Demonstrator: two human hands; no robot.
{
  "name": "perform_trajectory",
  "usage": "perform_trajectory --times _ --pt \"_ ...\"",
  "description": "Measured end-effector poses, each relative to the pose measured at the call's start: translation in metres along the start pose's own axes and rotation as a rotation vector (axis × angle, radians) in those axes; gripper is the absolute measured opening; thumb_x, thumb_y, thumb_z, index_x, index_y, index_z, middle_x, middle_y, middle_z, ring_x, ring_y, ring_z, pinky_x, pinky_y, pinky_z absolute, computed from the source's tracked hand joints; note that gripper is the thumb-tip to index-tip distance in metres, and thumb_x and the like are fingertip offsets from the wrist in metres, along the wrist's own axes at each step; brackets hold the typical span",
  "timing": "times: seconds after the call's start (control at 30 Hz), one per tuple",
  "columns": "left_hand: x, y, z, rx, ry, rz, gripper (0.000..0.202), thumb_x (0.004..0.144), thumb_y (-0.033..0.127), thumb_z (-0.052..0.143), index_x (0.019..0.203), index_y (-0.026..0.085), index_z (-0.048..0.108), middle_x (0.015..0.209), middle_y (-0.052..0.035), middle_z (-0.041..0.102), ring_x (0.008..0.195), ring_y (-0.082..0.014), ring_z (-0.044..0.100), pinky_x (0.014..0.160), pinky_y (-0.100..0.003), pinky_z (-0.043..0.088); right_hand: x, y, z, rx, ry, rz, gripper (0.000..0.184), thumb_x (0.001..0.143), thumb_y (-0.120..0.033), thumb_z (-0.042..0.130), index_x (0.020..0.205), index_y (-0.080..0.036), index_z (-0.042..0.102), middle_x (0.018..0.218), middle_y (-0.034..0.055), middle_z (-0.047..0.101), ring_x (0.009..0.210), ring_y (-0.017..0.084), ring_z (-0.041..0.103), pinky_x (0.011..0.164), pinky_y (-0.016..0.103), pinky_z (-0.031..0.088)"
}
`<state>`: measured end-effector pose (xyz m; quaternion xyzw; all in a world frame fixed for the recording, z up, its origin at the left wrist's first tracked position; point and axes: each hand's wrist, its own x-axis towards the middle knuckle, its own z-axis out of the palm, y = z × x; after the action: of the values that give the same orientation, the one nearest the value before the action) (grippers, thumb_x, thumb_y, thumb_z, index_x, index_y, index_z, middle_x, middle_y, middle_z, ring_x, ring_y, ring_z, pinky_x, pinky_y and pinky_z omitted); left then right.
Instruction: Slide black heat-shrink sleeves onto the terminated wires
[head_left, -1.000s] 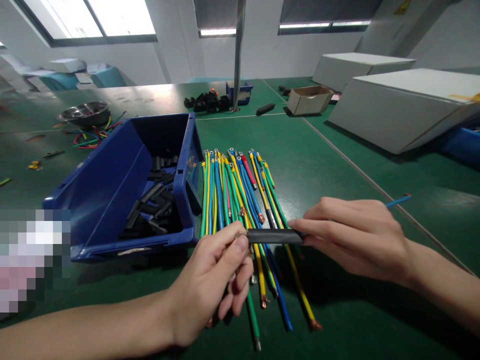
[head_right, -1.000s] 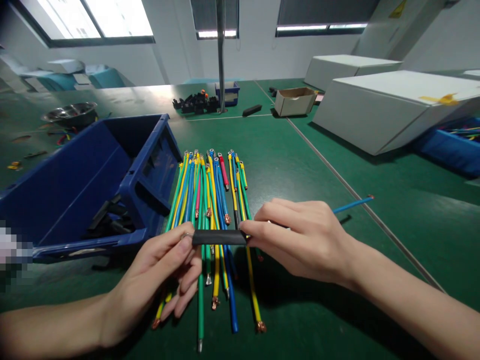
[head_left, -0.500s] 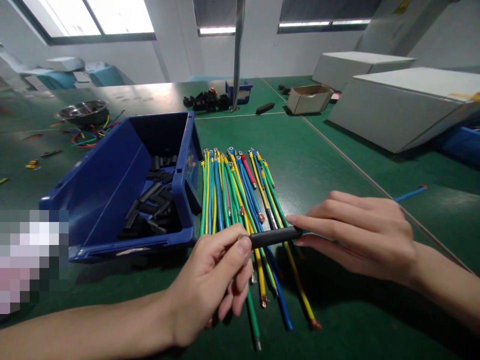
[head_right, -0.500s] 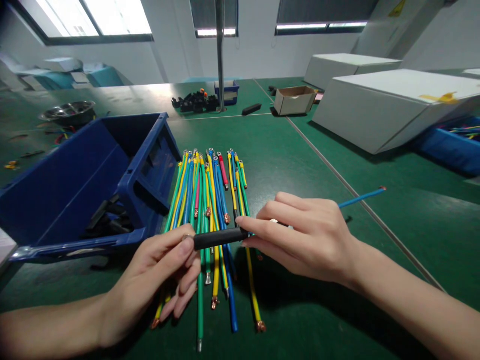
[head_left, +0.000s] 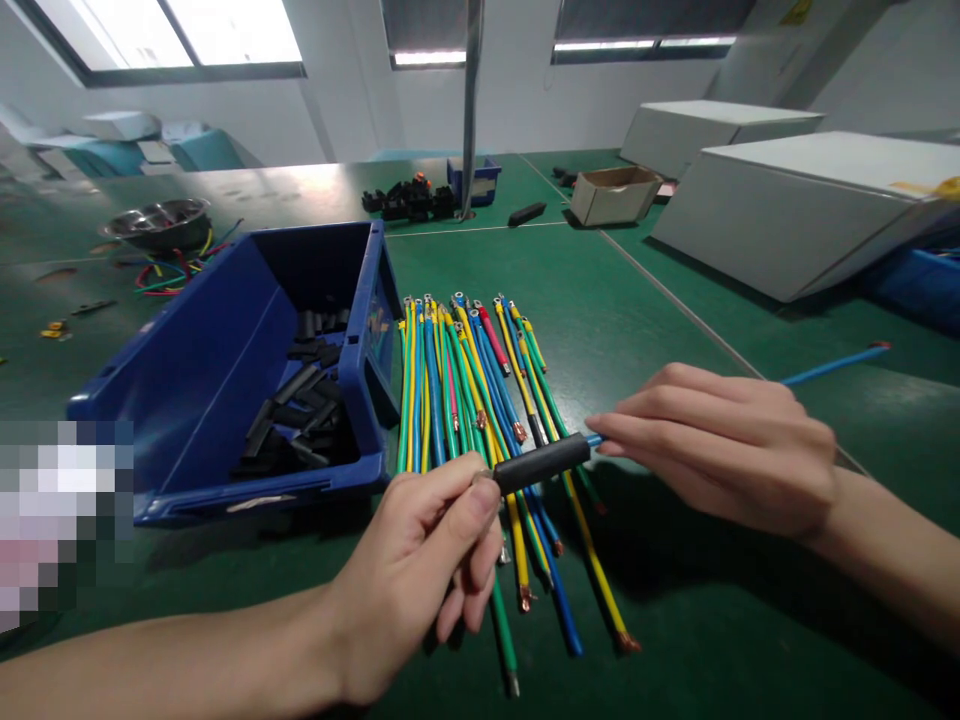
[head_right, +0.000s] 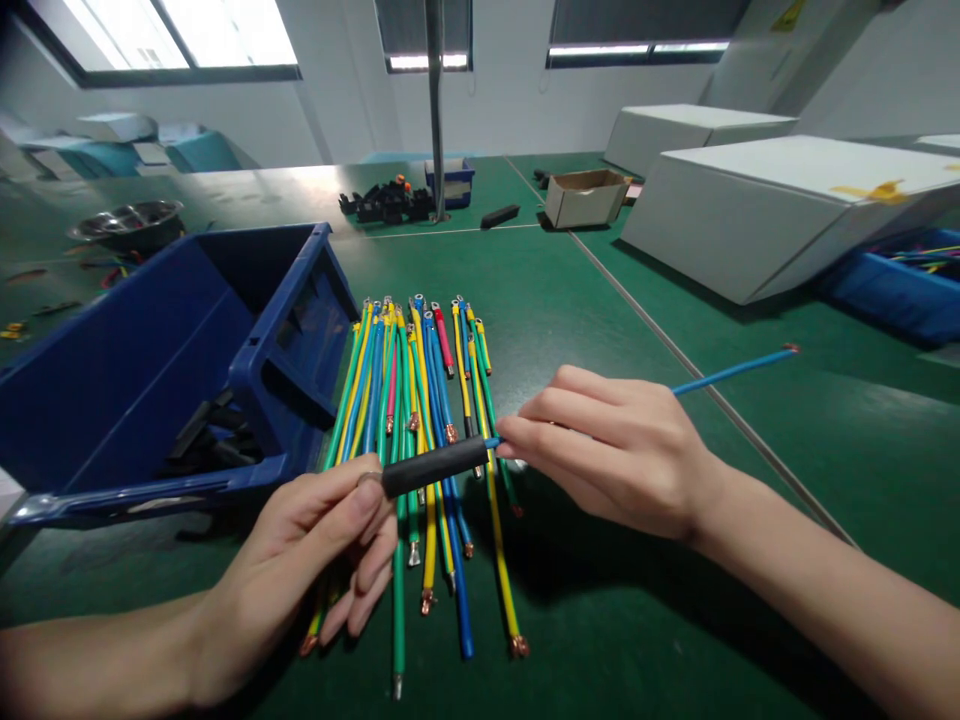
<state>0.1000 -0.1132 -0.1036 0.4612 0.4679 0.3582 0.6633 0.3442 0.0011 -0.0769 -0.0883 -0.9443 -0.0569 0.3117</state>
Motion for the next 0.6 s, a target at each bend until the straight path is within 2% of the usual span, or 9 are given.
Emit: perform_trajectory --times 0.17,0.37,0.47,0.6 --pt "0.0 -0.001 0.0 -0.052 0.002 0.017 0.049 0.095 0.06 0.045 0.072 0.017 0.047 0.053 0.0032 0.051 0.036 -0.0032 0.041 0.033 -0.012 0.028 -0.004 0.007 -0.002 -0.05 -0.002 0.028 0.013 0.088 -0.013 0.068 0.1 -0.013 0.063 0.08 0.0059 0.064 0.07 0.014 0.054 0.06 0.028 0.045" --pt "0.001 0.003 0.0 0.01 -0.006 0.016 0.049 0.096 0.059 0.045 0.071 0.017 0.046 0.053 0.0037 0.05 0.037 -0.0023 0.042 0.035 -0.012 0.03 -0.009 0.015 -0.002 -0.077 -0.012 0.007 0.011 0.087 -0.011 0.068 0.091 -0.016 0.058 0.068 0.0023 0.054 0.063 0.013 0.045 0.055 0.029 0.037" --pt "0.002 0.012 0.003 0.067 -0.02 0.013 0.048 0.095 0.06 0.044 0.075 0.017 0.049 0.055 0.003 0.052 0.038 -0.0033 0.045 0.037 -0.013 0.033 -0.012 0.016 -0.002 -0.126 0.016 -0.008 0.012 0.087 -0.012 0.068 0.096 -0.015 0.06 0.069 0.003 0.056 0.064 0.014 0.048 0.056 0.029 0.038" --pt "-0.011 0.02 0.004 0.174 0.049 0.059 0.053 0.095 0.064 0.041 0.081 0.016 0.06 0.058 0.0013 0.054 0.042 -0.0052 0.049 0.038 -0.015 0.035 -0.014 0.017 -0.004 -0.196 0.052 0.051 0.02 0.089 -0.012 0.066 0.108 -0.016 0.062 0.071 0.0026 0.058 0.064 0.013 0.048 0.057 0.027 0.038"
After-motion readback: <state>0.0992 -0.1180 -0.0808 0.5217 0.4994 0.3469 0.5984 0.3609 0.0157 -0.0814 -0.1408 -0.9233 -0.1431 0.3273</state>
